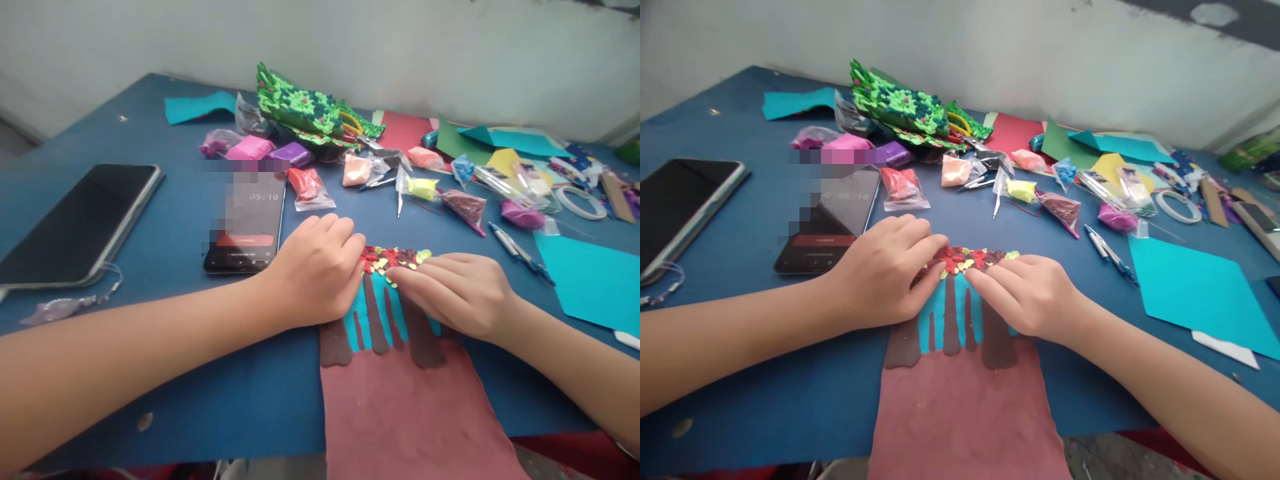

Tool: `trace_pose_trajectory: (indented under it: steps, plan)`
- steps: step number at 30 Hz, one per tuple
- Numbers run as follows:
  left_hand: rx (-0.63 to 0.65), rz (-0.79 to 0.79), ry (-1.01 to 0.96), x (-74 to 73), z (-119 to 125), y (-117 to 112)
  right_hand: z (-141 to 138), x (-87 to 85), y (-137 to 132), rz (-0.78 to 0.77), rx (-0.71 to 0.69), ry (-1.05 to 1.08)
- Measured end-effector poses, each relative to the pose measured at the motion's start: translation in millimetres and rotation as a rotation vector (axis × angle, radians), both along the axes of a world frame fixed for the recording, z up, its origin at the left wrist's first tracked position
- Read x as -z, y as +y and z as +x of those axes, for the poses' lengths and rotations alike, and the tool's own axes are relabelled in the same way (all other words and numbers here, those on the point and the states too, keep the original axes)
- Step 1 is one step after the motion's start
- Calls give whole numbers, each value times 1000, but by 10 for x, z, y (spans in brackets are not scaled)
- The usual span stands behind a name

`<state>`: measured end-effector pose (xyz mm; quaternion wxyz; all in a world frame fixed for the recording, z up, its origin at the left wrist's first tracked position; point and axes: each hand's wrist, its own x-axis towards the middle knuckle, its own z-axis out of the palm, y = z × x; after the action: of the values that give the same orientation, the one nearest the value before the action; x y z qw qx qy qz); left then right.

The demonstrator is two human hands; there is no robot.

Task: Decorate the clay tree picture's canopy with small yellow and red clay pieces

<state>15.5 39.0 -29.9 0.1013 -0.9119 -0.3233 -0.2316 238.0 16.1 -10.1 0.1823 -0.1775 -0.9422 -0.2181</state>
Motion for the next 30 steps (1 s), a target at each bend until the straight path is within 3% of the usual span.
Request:
trace_pose_trajectory:
  steps: [13,30]
  plan:
    - [-42,-88,43,46,-10,-17,-163,-11,21,-151,43,-24]
    - [-34,-92,30,63,-19,-10,-207,-35,-3,-129,15,-108]
